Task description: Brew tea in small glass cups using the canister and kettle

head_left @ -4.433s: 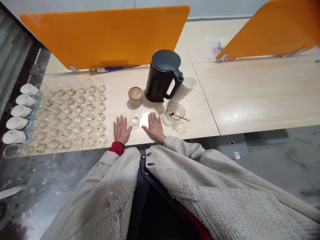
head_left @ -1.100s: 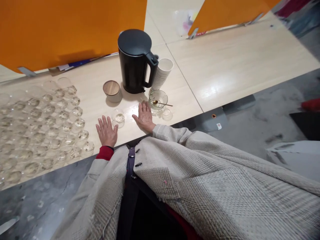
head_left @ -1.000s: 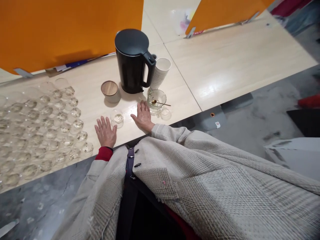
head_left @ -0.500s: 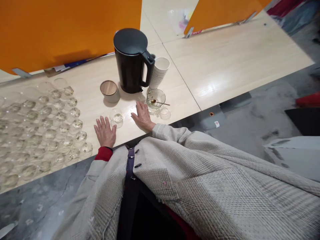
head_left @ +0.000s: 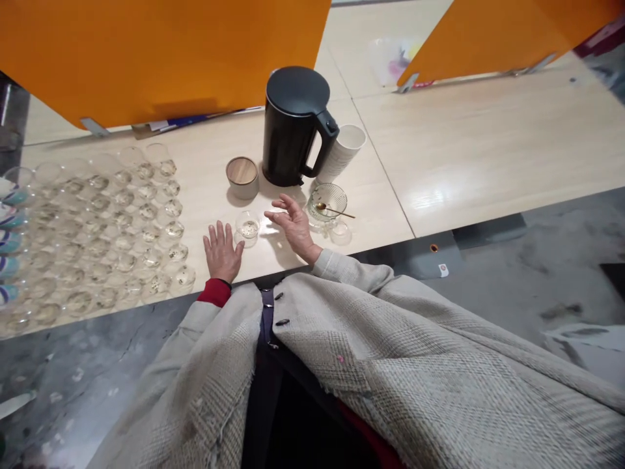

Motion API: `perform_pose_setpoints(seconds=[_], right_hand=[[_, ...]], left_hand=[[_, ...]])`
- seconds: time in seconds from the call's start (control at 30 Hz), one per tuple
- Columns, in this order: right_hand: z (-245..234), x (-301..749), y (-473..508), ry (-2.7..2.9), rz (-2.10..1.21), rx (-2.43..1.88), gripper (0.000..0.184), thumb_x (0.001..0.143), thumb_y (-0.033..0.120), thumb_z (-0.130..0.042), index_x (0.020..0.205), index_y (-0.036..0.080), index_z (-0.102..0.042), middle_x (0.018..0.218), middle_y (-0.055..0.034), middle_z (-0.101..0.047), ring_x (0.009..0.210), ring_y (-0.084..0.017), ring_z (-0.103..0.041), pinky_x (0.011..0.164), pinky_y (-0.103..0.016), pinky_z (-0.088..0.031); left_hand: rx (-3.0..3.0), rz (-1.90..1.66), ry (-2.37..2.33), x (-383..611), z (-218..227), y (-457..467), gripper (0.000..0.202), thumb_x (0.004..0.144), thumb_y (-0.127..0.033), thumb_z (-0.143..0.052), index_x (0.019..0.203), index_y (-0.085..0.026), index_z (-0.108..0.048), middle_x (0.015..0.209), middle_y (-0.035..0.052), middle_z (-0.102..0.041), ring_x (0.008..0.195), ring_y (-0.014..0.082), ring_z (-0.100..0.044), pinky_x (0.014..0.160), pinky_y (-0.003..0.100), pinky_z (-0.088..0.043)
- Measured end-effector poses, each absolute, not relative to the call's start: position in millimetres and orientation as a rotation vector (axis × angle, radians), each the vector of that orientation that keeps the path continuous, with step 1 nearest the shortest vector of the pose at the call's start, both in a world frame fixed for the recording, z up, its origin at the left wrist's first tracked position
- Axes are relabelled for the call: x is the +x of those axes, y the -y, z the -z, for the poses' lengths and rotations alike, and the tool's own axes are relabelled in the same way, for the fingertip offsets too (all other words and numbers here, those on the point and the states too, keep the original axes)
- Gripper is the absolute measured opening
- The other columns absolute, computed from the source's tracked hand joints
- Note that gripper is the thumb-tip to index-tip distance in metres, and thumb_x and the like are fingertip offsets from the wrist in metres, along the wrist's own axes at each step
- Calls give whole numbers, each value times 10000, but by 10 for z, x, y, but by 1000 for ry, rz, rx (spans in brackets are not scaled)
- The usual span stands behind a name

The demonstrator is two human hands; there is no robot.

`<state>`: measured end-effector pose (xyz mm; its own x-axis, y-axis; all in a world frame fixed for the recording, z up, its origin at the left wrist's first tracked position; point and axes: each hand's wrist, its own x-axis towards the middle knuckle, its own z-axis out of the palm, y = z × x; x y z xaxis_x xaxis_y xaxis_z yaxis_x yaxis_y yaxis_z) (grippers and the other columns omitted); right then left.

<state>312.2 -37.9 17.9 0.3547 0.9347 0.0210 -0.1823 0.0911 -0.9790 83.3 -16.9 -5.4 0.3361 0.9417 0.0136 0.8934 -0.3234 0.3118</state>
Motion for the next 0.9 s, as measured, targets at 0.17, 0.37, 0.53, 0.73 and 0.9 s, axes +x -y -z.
perform_pose_setpoints(seconds=[0.17,0.37,0.53,0.73,0.9], right_hand=[[-248,2876,269,1025,-945,-1203,611,874,481,-773,1418,283,-577,1194,-43,-678,905,-147,-743,934,-346,-638],[-382,2693,215,1468,-681,-1296,551,969,165,-525,1517,227,-540,1300,-100,-660,1085,-178,-725,1049,-366,-607],[-606,2854,411,1712,-521,-1316,613,980,189,-524,1587,256,-482,1662,-116,-502,1578,-278,-441,1327,-590,-334],[-784,3404,1045,1405,-652,-1515,417,1016,473,-606,1350,235,-680,1163,-105,-803,1008,-244,-793,899,-414,-663],[-776,3879,1647,977,-692,-1865,509,953,712,-610,928,215,-718,793,-42,-773,722,-222,-787,695,-341,-633]], left_hand=[[2354,-283,-1643,826,45,168,711,1072,-456,-480,1676,-96,-376,1797,183,-233,1690,399,-116,1358,629,-57],[2358,-288,-1631,821,31,165,713,1078,-465,-457,1680,-94,-361,1796,194,-228,1693,393,-101,1352,643,-59],[2357,-275,-1643,832,-1,169,712,1073,-449,-456,1668,-66,-376,1790,210,-235,1687,408,-120,1349,645,-79],[2340,-266,-1640,829,6,150,714,1065,-446,-461,1665,-67,-382,1794,211,-224,1691,405,-94,1348,651,-68],[2342,-277,-1642,814,36,136,714,1074,-475,-442,1676,-98,-372,1798,192,-224,1694,390,-96,1353,636,-64]])
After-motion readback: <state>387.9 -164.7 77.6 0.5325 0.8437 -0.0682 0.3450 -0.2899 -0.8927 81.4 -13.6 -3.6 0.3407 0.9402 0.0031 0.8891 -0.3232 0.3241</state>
